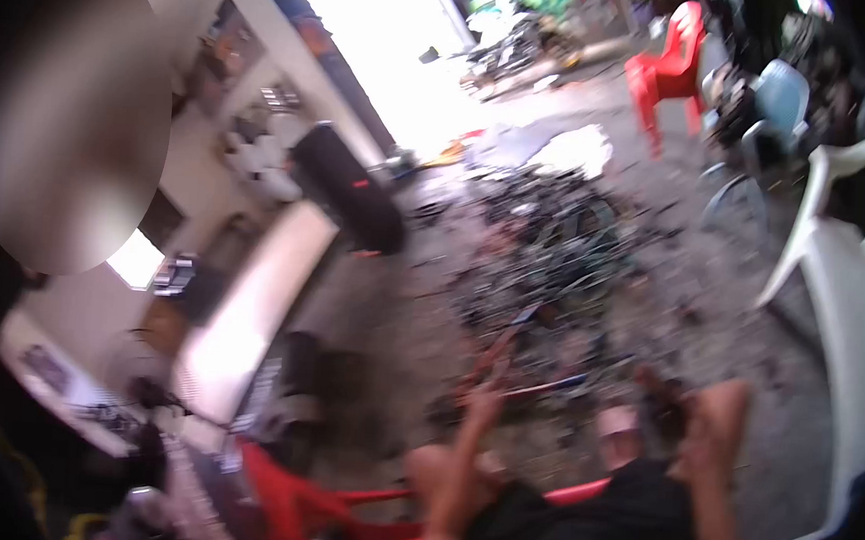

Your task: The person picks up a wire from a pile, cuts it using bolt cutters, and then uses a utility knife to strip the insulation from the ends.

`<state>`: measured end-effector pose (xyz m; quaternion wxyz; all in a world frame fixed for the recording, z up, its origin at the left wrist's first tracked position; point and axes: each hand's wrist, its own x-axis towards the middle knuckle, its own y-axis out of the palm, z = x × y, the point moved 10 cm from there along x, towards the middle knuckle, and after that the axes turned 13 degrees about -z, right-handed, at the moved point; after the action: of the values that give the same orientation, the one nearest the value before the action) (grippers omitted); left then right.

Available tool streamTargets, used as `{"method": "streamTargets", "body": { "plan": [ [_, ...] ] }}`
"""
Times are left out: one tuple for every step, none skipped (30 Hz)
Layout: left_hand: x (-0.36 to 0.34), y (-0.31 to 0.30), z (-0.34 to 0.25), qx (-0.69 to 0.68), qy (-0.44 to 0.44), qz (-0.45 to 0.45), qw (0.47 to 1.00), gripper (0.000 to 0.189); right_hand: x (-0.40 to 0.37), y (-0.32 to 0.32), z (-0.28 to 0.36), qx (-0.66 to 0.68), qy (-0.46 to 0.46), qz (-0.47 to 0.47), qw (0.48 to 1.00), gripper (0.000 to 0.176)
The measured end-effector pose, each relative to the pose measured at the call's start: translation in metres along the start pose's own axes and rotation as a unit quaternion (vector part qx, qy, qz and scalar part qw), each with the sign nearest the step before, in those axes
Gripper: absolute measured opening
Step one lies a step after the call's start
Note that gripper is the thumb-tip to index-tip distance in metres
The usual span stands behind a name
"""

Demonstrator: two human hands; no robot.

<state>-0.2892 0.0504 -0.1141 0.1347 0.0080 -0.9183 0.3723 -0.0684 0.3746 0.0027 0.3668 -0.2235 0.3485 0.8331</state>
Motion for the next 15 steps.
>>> {"method": "streamTargets", "body": {
  "plan": [
    [0.001,-0.001,-0.004,-0.005,-0.009,-0.004,1.0,0.043,0.031,0.01,0.008,0.134,-0.032,0.15,0.979,0.029],
    [0.004,-0.003,-0.016,-0.014,-0.016,-0.008,1.0,0.042,0.061,-0.003,-0.007,0.149,-0.021,0.159,0.976,0.029],
    [-0.005,-0.007,-0.018,-0.01,-0.018,-0.002,1.0,0.042,0.077,-0.015,-0.02,0.166,0.027,0.127,0.977,0.028],
    [-0.022,-0.015,-0.023,-0.047,-0.02,-0.015,0.999,0.044,0.087,-0.028,-0.03,0.176,0.071,0.088,0.978,0.028],
    [-0.037,-0.019,-0.029,-0.09,-0.022,-0.028,0.995,0.047,0.084,-0.022,-0.033,0.184,0.095,0.088,0.974,0.029],
    [-0.048,-0.007,0.002,0.048,-0.153,0.054,0.986,0.042,0.104,-0.029,-0.044,0.206,0.101,0.142,0.963,0.029],
    [-0.044,-0.008,-0.026,0.065,0.076,0.024,0.995,0.04,0.042,0.012,-0.008,0.182,0.066,0.238,0.952,0.037],
    [-0.061,-0.014,-0.049,0.062,0.301,-0.016,0.951,0.039,0.046,0.005,-0.024,0.183,0.098,0.229,0.951,0.045],
    [-0.051,0.01,-0.018,0.145,0.192,0.129,0.962,0.04,0.043,0.011,-0.028,0.154,0.132,0.308,0.929,0.048],
    [-0.048,0.002,-0.02,-0.03,0.083,0.12,0.989,0.041,0.031,0.015,-0.025,0.108,0.117,0.376,0.913,0.052],
    [-0.05,-0.001,-0.027,-0.075,0.037,0.147,0.986,0.041,-0.009,0.031,-0.004,0.107,0.07,0.454,0.882,0.053],
    [-0.055,-0.002,-0.03,-0.112,0.019,0.143,0.983,0.041,0.016,0.015,-0.028,0.128,0.125,0.385,0.906,0.053],
    [-0.059,-0.003,-0.028,-0.148,-0.002,0.136,0.98,0.041,0.031,-0.005,-0.044,0.209,0.207,0.221,0.93,0.055],
    [-0.062,-0.002,-0.028,-0.186,-0.031,0.133,0.973,0.041,0.026,-0.003,-0.046,0.208,0.206,0.269,0.918,0.055],
    [-0.067,-0.003,-0.028,-0.227,-0.063,0.133,0.963,0.041,0.019,-0.002,-0.048,0.207,0.205,0.318,0.902,0.054]
  ]
}}
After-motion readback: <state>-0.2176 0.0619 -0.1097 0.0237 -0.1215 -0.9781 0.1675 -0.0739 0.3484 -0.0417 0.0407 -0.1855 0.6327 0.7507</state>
